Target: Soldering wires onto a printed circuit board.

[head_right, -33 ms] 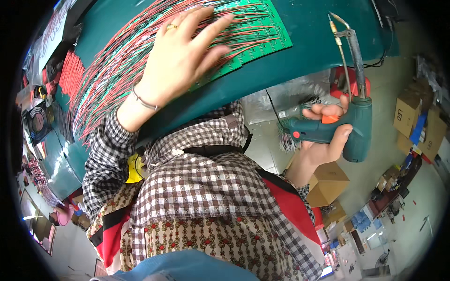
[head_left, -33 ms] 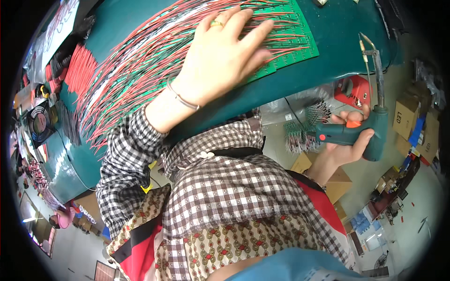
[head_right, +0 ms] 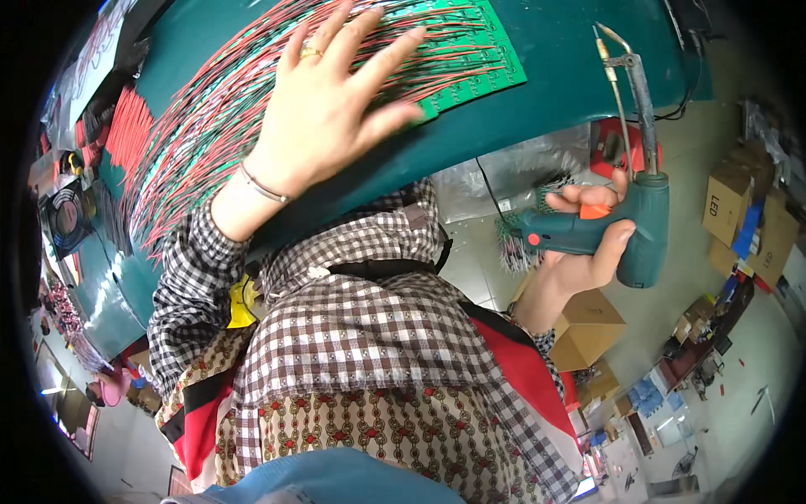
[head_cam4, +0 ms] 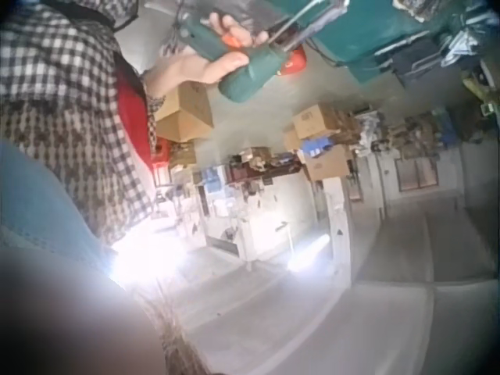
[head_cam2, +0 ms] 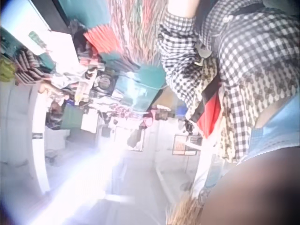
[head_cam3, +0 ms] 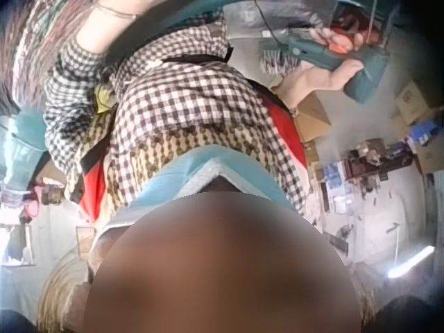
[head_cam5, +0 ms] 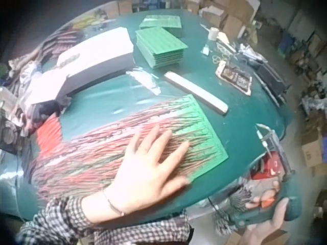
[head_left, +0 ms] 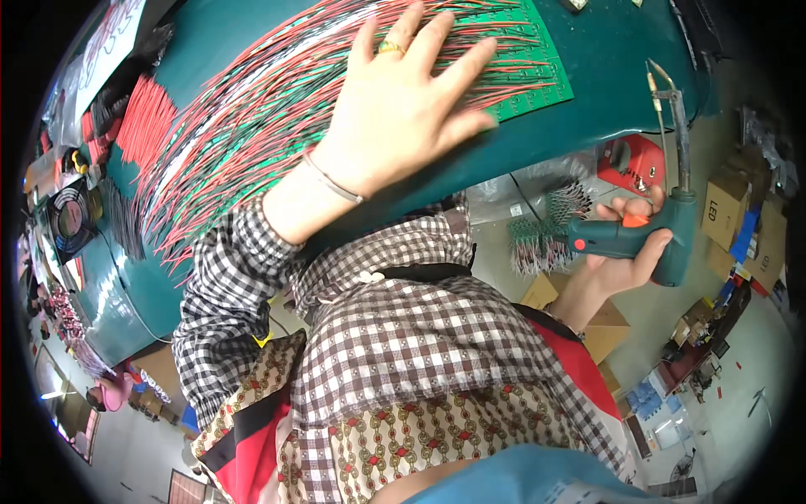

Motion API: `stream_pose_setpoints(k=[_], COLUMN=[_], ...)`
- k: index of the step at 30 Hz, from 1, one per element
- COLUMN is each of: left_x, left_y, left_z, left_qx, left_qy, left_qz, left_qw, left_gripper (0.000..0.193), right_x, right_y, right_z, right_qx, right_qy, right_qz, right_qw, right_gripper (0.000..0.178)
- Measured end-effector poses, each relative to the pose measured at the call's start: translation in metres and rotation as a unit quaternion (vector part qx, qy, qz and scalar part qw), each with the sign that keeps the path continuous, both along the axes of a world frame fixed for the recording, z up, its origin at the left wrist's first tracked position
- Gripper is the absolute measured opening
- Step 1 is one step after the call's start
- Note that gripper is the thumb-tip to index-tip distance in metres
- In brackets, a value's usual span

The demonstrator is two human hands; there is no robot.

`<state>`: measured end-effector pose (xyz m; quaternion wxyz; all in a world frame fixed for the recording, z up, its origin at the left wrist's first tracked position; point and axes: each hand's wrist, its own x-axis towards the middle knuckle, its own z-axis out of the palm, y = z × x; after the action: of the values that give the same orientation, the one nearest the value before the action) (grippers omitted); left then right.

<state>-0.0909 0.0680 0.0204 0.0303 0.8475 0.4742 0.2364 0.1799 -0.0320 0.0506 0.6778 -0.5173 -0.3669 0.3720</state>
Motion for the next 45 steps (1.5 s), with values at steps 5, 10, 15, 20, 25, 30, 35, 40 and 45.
stream_pose_setpoints(k=[5, 10, 15, 20, 25, 30, 35, 40, 45], left_x=[0.012, 0.046, 0.014, -0.004, -0.014, -0.047, -0.045, -0.055, -0.074], left_y=[0.005, 0.023, -0.032, -0.022, 0.003, -0.022, -0.033, -0.027, -0.021], left_z=[-0.017, -0.027, 0.016, -0.011, -0.007, 0.003, 0.026, 0.015, -0.021], left_qx=[0.013, 0.096, -0.003, 0.024, 0.082, 0.261, -0.054, -0.034, 0.192], left_qy=[0.067, 0.035, -0.001, 0.017, 0.031, -0.004, 0.076, 0.076, 0.034], left_qz=[0.061, 0.064, 0.086, 0.117, 0.077, 0.079, 0.068, 0.037, 0.044], left_qw=[0.996, 0.993, 0.996, 0.993, 0.993, 0.962, 0.993, 0.996, 0.98], left_gripper=[0.064, 0.046, 0.071, 0.076, 0.044, 0.049, 0.061, 0.053, 0.059], right_x=[0.0, 0.022, 0.024, 0.009, 0.019, 0.023, 0.012, 0.006, -0.003], right_y=[0.022, 0.04, 0.06, 0.065, 0.079, 0.071, 0.074, 0.071, 0.071], right_z=[0.01, 0.009, 0.012, 0.038, 0.032, 0.029, 0.031, 0.028, 0.026], right_qx=[-0.061, 0.013, 0.05, 0.053, 0.054, 0.064, 0.056, 0.05, 0.043], right_qy=[-0.029, 0.03, 0.067, 0.041, 0.036, 0.049, 0.061, 0.049, 0.068], right_qz=[-0.043, -0.003, 0.066, 0.037, 0.058, 0.088, 0.103, 0.1, 0.114], right_qw=[0.997, 0.999, 0.994, 0.997, 0.996, 0.993, 0.991, 0.993, 0.99], right_gripper=[0.054, 0.052, 0.049, 0.049, 0.053, 0.054, 0.056, 0.056, 0.057])
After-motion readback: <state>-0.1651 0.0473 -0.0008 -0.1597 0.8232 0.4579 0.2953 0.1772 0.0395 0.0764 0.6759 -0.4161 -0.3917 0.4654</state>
